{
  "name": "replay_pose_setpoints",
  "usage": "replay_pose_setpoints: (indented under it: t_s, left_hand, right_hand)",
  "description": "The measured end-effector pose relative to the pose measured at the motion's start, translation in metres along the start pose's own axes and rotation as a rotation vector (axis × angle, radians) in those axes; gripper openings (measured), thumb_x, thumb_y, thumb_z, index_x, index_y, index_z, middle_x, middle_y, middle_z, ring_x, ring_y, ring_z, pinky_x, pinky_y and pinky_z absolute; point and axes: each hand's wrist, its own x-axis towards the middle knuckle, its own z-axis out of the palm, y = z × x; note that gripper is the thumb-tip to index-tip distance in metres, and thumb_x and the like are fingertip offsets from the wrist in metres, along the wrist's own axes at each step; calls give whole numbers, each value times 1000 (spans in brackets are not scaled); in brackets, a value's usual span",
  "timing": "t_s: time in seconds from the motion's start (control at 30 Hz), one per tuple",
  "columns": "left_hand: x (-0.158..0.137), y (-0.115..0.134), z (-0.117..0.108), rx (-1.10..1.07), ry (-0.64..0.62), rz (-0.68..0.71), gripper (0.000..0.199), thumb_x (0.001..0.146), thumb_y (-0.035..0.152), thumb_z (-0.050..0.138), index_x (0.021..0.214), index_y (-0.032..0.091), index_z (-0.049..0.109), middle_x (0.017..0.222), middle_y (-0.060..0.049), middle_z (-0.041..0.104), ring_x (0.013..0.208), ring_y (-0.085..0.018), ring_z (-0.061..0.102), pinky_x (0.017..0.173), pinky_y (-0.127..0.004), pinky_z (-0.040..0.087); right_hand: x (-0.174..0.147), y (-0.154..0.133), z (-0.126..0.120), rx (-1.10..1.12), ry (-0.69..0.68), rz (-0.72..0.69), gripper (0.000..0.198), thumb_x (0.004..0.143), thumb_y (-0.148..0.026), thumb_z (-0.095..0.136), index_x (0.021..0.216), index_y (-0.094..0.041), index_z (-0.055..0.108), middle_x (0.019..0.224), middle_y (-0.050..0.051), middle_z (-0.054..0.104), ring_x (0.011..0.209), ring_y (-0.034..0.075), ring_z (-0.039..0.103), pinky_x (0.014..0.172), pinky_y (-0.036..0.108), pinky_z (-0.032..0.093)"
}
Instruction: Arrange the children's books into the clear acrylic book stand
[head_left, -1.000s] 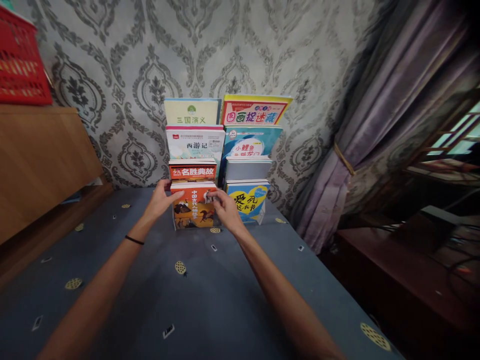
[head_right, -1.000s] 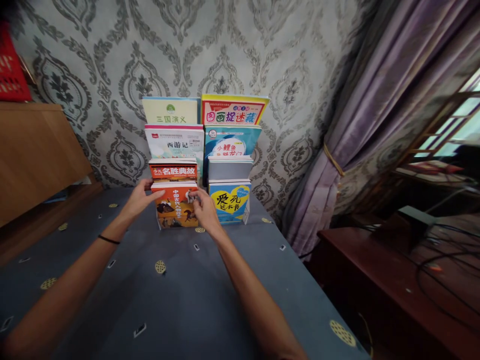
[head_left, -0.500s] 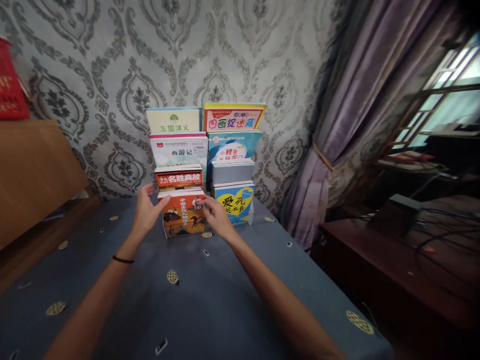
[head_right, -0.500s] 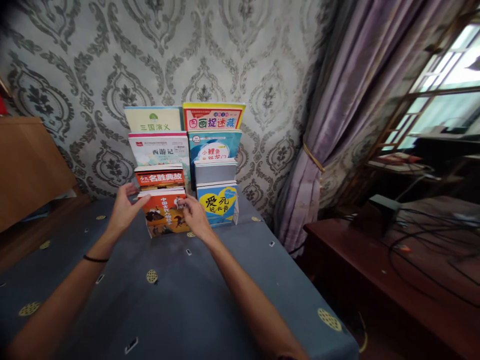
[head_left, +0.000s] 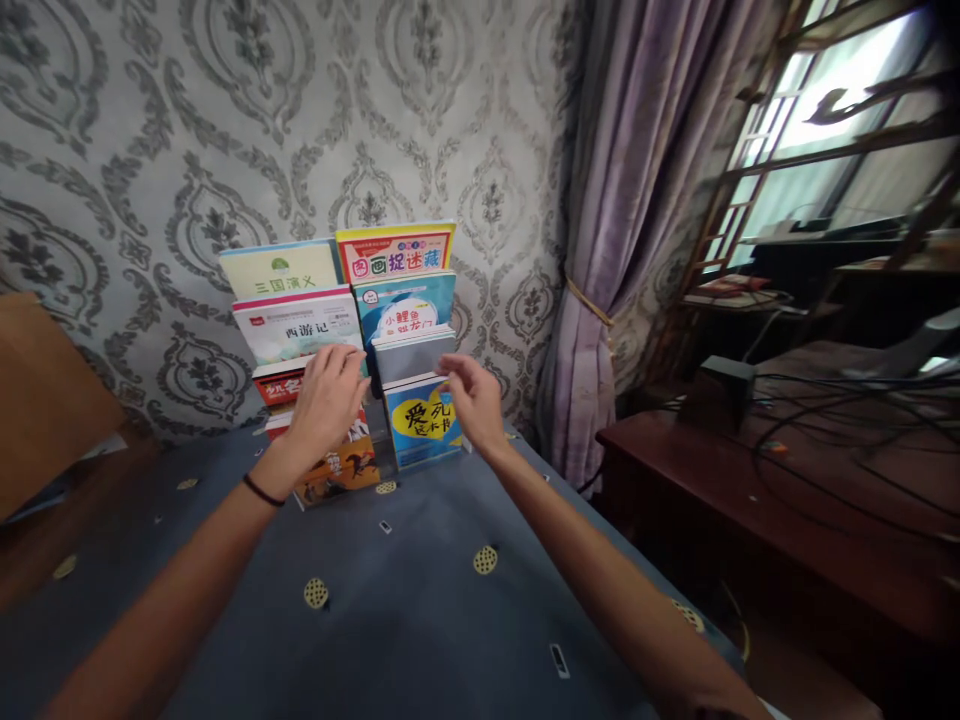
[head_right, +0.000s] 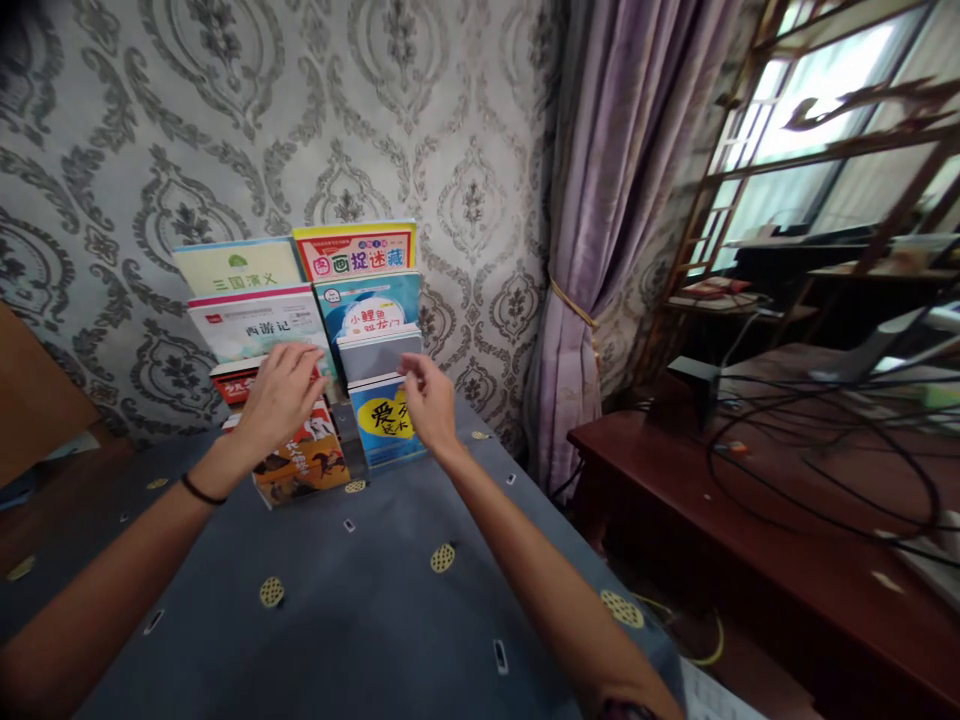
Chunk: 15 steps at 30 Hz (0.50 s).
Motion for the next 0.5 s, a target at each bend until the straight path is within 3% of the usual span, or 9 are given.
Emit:
replay_pose_setpoints:
  t_s: [0.1,0.23,0.33,0.5]
  left_hand:
    - [19,5,11,59,-27,55,34,95,20,49,126,8,56,125,-21,62,119,-34,52,102,-50,46]
    - [27,11,22,146,-41,88,35,95,16,49,128,6,55,128,-21,62,123,-34,52,104,-49,45]
    - [27,14,27,160,-52,76,36,95,16,49,129,6,54,126,-21,63,122,-34,52,102,-47,46]
    - [30,12,25,113,-52,75,35,95,18,48,129,10,54,124,-19,63,119,-33,54,99,-49,49]
  right_hand:
    - [28,13,-20,-117,79,-30,41,86,-30,54,125,-18,62,125,15,69,116,29,66,100,49,53]
    - [50,33,-19,-179,10,-11,60,88,-40,54,144,-18,48,149,16,52,137,33,51,113,55,42]
    - [59,42,-11,-174,-45,-3,65,90,-49,51,147,-19,44,154,16,48,142,32,45,116,55,38]
    - [69,41,-15,-188,-112,-15,64,91,-48,51,147,-18,45,149,17,53,138,32,51,114,54,42]
